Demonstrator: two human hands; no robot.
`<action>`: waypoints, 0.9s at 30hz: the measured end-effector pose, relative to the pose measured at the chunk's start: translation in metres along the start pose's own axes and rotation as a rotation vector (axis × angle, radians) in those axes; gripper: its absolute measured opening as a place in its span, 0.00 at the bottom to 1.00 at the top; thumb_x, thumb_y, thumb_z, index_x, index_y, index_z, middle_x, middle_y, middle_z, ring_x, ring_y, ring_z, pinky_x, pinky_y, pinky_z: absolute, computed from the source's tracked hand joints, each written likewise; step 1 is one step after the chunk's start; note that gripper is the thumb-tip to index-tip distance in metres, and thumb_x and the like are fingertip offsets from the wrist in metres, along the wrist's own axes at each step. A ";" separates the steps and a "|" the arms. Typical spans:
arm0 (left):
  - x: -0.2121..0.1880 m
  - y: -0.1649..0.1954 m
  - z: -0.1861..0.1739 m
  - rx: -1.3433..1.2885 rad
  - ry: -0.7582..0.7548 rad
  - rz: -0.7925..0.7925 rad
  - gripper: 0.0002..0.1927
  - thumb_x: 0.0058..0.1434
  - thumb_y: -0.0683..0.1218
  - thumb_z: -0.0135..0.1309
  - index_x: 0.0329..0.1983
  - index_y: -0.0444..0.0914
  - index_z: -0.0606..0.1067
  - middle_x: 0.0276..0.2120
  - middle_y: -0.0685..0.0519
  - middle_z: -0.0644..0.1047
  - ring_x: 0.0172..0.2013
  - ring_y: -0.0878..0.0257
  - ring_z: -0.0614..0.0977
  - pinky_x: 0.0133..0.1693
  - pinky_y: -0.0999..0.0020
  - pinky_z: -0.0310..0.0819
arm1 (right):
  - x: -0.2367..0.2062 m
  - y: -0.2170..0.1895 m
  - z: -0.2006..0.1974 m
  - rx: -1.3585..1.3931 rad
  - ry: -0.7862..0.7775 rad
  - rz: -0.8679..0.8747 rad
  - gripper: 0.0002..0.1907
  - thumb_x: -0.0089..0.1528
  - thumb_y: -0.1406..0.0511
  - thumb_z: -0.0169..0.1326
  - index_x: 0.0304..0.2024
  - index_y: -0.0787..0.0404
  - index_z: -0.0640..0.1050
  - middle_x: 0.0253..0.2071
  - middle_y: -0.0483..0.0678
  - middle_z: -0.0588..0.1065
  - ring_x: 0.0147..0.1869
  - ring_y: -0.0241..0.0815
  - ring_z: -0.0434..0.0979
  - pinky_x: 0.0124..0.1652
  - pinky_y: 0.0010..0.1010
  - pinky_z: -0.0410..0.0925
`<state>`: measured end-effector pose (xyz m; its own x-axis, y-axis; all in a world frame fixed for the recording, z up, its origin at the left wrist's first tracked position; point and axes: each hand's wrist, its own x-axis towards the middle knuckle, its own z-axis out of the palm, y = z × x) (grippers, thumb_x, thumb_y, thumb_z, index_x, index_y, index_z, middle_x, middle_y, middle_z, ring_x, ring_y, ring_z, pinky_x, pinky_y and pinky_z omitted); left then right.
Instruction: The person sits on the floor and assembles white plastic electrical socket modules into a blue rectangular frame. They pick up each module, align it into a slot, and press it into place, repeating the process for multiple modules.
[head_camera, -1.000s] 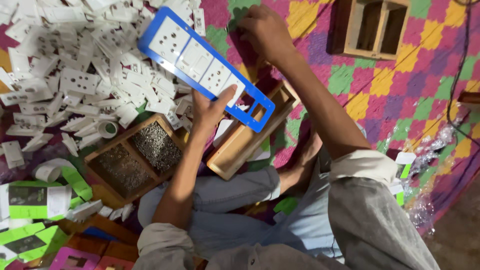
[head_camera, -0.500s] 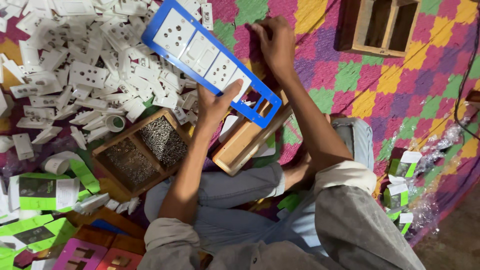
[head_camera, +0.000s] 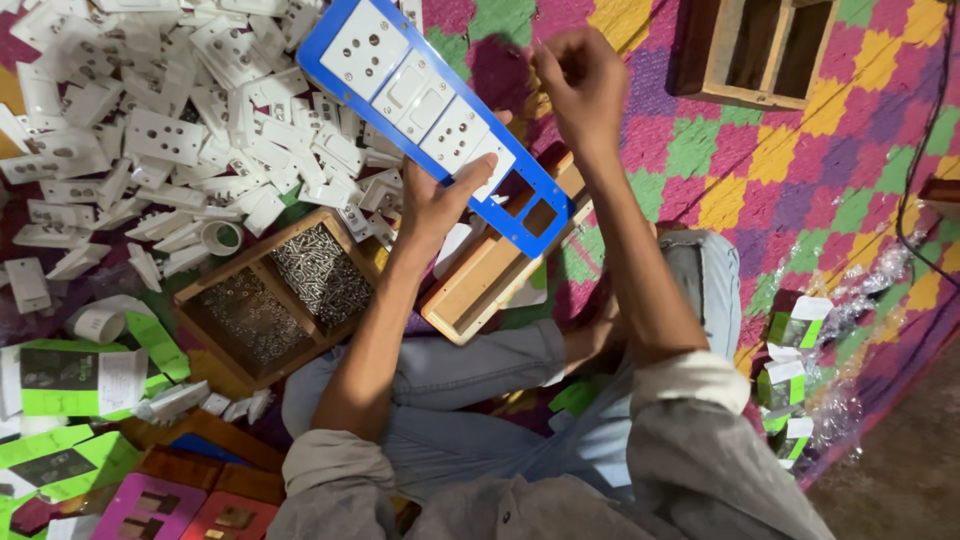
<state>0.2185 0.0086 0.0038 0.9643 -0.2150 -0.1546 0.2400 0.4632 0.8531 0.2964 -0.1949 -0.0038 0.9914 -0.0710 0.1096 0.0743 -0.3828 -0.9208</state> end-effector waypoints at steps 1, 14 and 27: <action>-0.001 0.000 0.000 0.008 -0.004 0.011 0.19 0.63 0.34 0.55 0.58 0.34 0.75 0.55 0.50 0.81 0.50 0.68 0.82 0.50 0.72 0.80 | -0.014 -0.007 -0.008 0.040 0.000 0.046 0.05 0.69 0.72 0.61 0.40 0.68 0.77 0.35 0.47 0.79 0.37 0.33 0.78 0.39 0.24 0.73; -0.001 -0.020 -0.004 0.164 0.009 0.103 0.12 0.62 0.38 0.63 0.48 0.33 0.78 0.40 0.56 0.81 0.39 0.68 0.82 0.42 0.73 0.79 | -0.074 -0.088 -0.019 -0.277 -0.134 -0.034 0.05 0.63 0.76 0.63 0.41 0.68 0.81 0.36 0.50 0.80 0.39 0.37 0.82 0.38 0.28 0.73; -0.001 -0.032 -0.006 0.170 -0.014 0.178 0.08 0.62 0.38 0.62 0.44 0.33 0.78 0.38 0.55 0.81 0.39 0.68 0.82 0.44 0.71 0.78 | -0.076 -0.099 -0.011 -0.378 -0.137 -0.210 0.06 0.59 0.79 0.63 0.37 0.67 0.81 0.41 0.50 0.78 0.45 0.47 0.80 0.43 0.34 0.72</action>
<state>0.2104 -0.0012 -0.0259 0.9877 -0.1559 0.0113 0.0436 0.3442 0.9379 0.2122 -0.1614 0.0827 0.9660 0.1572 0.2055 0.2564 -0.6873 -0.6796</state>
